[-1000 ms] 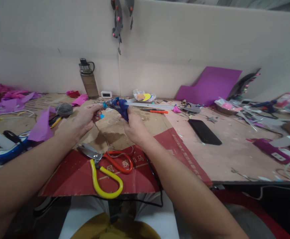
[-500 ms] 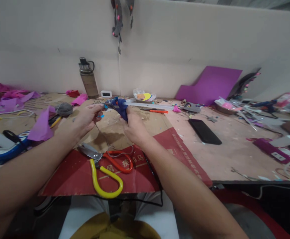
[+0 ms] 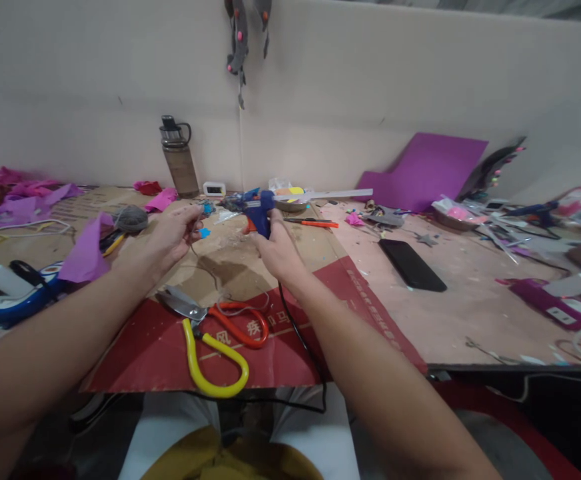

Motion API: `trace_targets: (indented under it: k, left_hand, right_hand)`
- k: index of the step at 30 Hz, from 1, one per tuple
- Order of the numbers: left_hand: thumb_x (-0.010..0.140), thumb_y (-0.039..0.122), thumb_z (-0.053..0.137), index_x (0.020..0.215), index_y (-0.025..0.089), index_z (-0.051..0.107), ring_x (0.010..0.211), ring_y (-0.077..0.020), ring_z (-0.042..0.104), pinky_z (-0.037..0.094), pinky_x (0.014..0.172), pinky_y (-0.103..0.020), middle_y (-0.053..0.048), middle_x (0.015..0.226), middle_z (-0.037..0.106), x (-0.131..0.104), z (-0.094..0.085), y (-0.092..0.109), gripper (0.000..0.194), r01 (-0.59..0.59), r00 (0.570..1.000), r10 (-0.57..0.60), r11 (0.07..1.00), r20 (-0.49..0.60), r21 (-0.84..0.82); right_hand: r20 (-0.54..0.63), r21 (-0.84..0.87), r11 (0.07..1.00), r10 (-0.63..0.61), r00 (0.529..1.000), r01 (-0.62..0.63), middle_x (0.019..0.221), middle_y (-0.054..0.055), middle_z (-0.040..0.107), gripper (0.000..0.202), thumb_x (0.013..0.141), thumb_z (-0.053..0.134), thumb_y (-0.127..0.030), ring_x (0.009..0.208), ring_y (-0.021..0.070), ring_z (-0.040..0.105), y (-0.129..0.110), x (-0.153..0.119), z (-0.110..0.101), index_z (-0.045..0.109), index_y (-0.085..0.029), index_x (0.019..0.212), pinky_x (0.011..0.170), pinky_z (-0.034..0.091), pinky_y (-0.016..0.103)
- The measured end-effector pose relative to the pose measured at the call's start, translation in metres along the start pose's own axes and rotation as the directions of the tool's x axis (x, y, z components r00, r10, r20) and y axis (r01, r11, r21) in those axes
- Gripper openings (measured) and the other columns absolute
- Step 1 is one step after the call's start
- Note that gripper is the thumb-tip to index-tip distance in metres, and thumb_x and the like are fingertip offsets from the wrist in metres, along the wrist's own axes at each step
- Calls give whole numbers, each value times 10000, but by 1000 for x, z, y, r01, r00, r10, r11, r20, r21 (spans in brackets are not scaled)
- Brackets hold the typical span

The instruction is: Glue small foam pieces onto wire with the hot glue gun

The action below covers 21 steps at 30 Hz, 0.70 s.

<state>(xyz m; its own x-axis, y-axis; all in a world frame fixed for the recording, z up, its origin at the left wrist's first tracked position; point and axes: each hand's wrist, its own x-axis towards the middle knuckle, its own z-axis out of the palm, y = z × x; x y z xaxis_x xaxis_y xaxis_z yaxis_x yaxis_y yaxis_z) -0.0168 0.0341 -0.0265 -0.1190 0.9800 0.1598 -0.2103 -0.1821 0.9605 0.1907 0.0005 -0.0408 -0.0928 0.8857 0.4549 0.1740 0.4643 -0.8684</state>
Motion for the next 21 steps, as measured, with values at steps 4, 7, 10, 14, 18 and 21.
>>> trace_targets:
  k: [4, 7, 10, 14, 18, 21]
  left_hand:
    - [626, 245, 733, 666, 164, 573, 492, -56, 405, 276, 394, -173, 31, 610, 497, 2, -1, -4, 184, 12, 1000, -12, 1000, -8, -10]
    - [626, 255, 740, 651, 162, 577, 499, -58, 408, 285, 413, -177, 30, 600, 490, 1, 1, -6, 189, 13, 999, -13, 1000, 37, 0]
    - [644, 259, 735, 659, 165, 582, 509, -61, 415, 294, 441, -189, 26, 608, 508, -3, 5, -5, 181, -26, 998, 24, 999, 64, 28]
    - [686, 228, 695, 707, 164, 626, 532, -70, 435, 323, 491, -208, 15, 642, 557, -12, 11, 1, 97, -162, 987, 157, 973, 44, 165]
    - [712, 208, 664, 740, 167, 654, 577, -96, 487, 364, 545, -225, 7, 657, 596, -24, 17, 5, 50, -350, 932, 358, 845, 59, 405]
    - [731, 205, 648, 781, 168, 676, 629, -110, 539, 404, 609, -236, -5, 711, 638, -31, 20, 5, 68, -456, 879, 455, 710, 146, 537]
  right_hand:
    - [-52, 165, 933, 332, 942, -320, 721, -31, 602, 230, 694, 555, -171, 468, 98, 456, 12, 12, -9, 446, -233, 886, 454, 414, 253]
    - [-67, -46, 881, 468, 881, -471, 591, -21, 545, 158, 684, 585, -161, 454, 130, 479, 26, 17, -20, 451, -232, 729, 471, 417, 286]
    - [-121, -445, 809, 370, 921, -384, 539, 24, 528, 232, 676, 641, -187, 567, 213, 567, 35, 19, -32, 425, -245, 616, 589, 457, 357]
    - [-230, -689, 702, 25, 973, -181, 769, 131, 603, 282, 686, 661, -251, 932, 298, 592, 31, 18, -37, 389, -239, 615, 883, 431, 467]
    - [-218, -270, 960, 15, 976, -75, 830, 54, 589, 185, 772, 573, -352, 831, 198, 584, 11, 13, -12, 450, -216, 803, 822, 479, 391]
    - [-81, 340, 931, 169, 982, -132, 911, 25, 622, 301, 728, 622, -343, 892, 163, 624, -4, 4, 19, 397, -236, 898, 838, 495, 346]
